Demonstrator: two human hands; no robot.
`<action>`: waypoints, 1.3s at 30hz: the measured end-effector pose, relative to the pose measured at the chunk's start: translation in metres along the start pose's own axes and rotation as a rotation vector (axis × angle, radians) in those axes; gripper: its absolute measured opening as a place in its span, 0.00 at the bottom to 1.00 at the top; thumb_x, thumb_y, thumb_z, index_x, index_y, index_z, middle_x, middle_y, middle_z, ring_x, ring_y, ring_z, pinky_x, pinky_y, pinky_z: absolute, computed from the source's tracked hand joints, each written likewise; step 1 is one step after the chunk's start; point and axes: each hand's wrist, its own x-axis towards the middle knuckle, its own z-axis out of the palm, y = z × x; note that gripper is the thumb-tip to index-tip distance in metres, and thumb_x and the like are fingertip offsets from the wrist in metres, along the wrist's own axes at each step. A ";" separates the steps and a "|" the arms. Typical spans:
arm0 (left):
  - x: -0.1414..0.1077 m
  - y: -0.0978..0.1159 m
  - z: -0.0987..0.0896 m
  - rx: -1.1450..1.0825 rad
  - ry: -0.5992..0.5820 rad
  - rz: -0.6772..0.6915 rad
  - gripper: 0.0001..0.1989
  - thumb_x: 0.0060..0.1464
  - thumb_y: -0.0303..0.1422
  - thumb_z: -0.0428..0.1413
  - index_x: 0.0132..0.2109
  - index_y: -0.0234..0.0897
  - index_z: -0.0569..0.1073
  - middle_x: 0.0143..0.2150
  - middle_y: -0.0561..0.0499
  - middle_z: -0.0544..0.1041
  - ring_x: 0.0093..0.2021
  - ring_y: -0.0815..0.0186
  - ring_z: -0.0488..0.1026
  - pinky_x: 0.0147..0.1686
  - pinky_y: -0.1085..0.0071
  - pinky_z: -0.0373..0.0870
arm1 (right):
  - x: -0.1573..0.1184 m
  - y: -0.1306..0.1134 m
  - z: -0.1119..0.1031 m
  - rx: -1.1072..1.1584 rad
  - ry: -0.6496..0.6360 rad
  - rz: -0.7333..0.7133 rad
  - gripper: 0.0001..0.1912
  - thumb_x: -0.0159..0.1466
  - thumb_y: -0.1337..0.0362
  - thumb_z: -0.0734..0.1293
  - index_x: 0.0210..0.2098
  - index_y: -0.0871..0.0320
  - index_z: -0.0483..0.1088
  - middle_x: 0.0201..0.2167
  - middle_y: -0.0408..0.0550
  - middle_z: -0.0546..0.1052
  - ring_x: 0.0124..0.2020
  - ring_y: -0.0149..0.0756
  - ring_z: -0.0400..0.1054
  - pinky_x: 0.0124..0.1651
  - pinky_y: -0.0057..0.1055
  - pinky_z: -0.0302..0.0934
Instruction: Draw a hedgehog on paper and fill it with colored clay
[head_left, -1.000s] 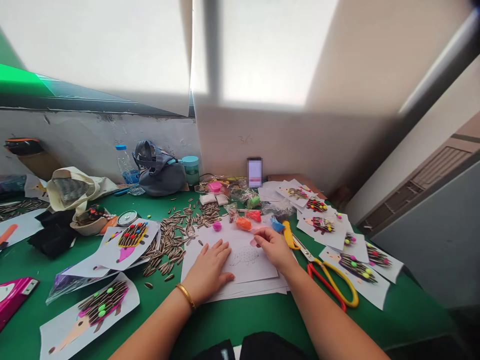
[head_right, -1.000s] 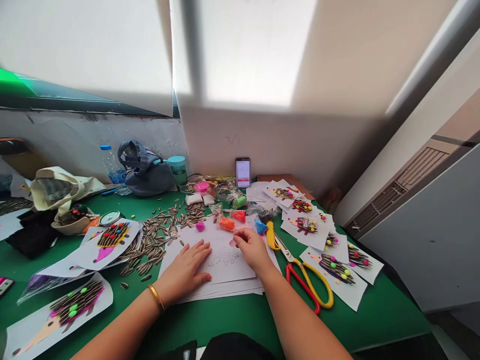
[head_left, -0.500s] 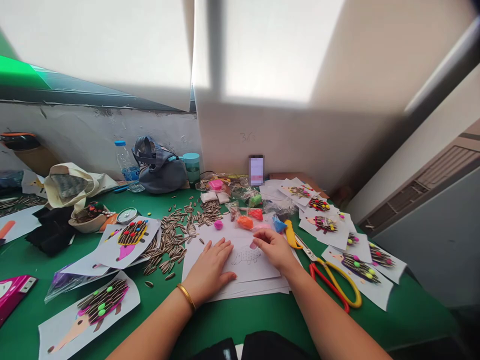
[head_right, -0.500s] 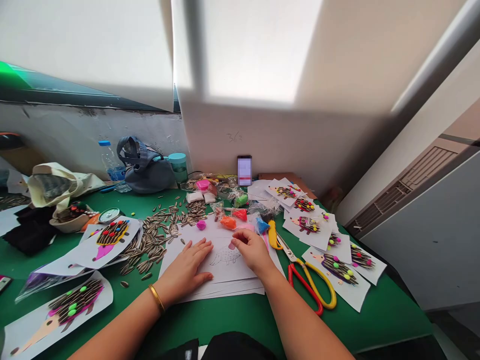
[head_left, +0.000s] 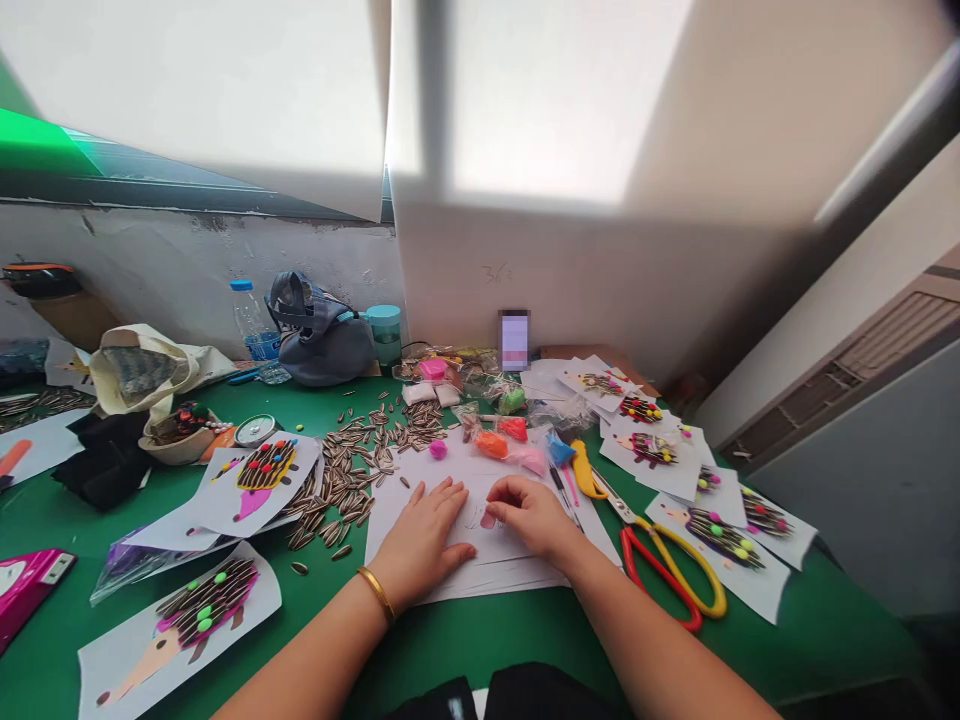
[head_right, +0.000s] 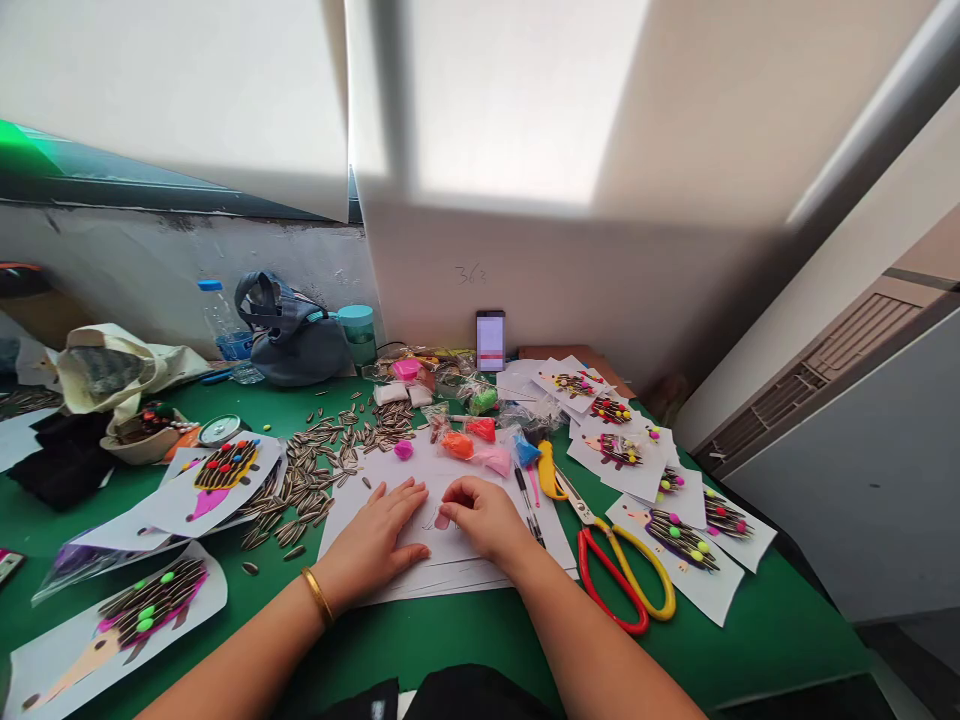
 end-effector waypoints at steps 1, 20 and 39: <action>0.000 0.000 0.000 -0.003 0.000 -0.007 0.33 0.52 0.40 0.61 0.64 0.42 0.62 0.67 0.40 0.63 0.69 0.52 0.55 0.67 0.45 0.44 | -0.001 0.000 0.005 -0.020 -0.017 -0.009 0.04 0.58 0.61 0.67 0.31 0.54 0.73 0.26 0.43 0.80 0.32 0.39 0.73 0.38 0.34 0.63; 0.005 0.024 -0.009 -0.407 0.317 -0.016 0.13 0.61 0.40 0.53 0.35 0.40 0.77 0.42 0.48 0.76 0.46 0.62 0.71 0.51 0.63 0.68 | -0.003 -0.007 0.011 0.165 0.014 -0.111 0.12 0.64 0.55 0.64 0.33 0.56 0.72 0.30 0.44 0.75 0.32 0.34 0.68 0.39 0.31 0.63; 0.005 0.027 -0.005 -0.578 0.308 -0.143 0.11 0.60 0.41 0.53 0.36 0.38 0.73 0.36 0.50 0.76 0.40 0.63 0.72 0.44 0.66 0.68 | -0.006 -0.009 0.014 0.044 -0.008 -0.092 0.10 0.62 0.56 0.67 0.32 0.57 0.71 0.30 0.43 0.74 0.32 0.33 0.65 0.37 0.29 0.59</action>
